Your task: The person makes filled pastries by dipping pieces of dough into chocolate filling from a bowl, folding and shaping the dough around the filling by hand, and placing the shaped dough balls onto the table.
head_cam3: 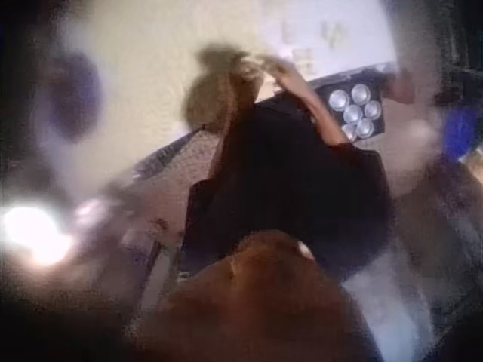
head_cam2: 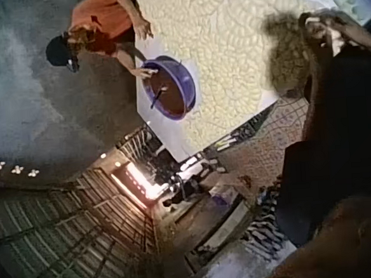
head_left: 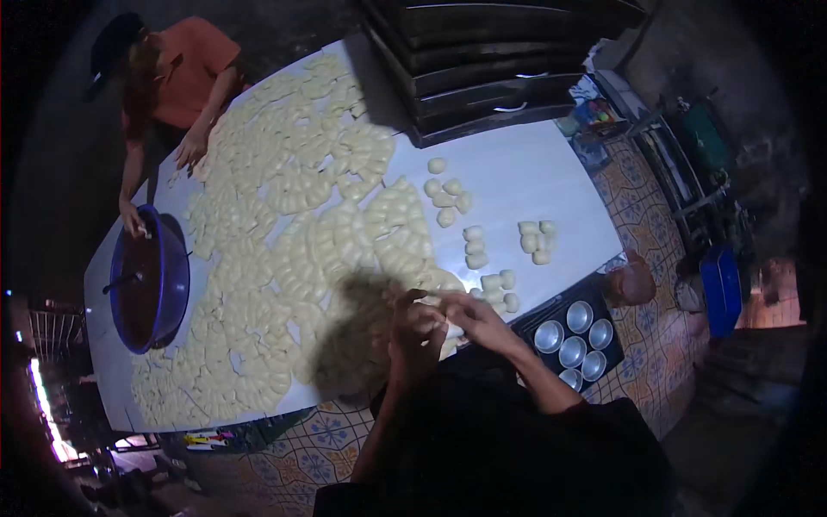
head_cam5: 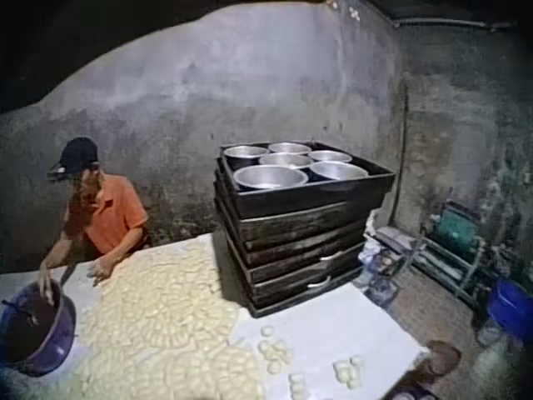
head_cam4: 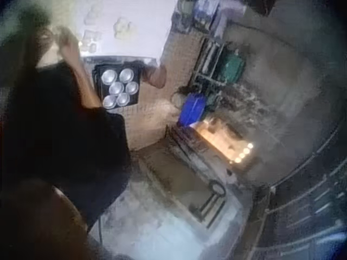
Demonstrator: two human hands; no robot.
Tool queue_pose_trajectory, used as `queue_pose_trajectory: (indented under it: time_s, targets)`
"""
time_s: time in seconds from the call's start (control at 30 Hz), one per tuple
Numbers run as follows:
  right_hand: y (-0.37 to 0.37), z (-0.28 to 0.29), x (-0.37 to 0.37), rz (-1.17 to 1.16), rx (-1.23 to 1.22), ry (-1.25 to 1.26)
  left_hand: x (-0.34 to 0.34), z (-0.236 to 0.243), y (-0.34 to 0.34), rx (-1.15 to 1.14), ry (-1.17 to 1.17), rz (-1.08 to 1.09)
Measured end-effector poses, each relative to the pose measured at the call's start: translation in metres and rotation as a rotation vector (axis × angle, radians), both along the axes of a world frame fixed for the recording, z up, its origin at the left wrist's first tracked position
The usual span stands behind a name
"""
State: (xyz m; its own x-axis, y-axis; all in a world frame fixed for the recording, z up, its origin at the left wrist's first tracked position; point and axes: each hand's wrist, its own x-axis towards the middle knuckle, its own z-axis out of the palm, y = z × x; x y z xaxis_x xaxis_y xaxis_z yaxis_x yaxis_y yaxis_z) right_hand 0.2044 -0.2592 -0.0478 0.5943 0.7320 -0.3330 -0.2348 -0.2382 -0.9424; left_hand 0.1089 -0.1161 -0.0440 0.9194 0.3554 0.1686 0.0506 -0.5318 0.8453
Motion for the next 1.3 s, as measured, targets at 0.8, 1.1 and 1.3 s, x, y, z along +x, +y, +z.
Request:
queue_pose_trajectory:
  time_s: [0.8,1.1,1.3]
  targets:
    - [0.073,-0.053,0.117,-0.147,-0.361,-0.867,-0.039,0.009,0.033,-0.719,-0.211,0.408]
    - [0.153,0.046,-0.054,0.218,0.316,-0.397,-0.076,0.023,0.078,-0.536,-0.228,0.584]
    - [0.227,0.069,-0.09,0.193,0.437,-0.194,-0.118,0.028,0.112,-0.716,-0.187,0.631]
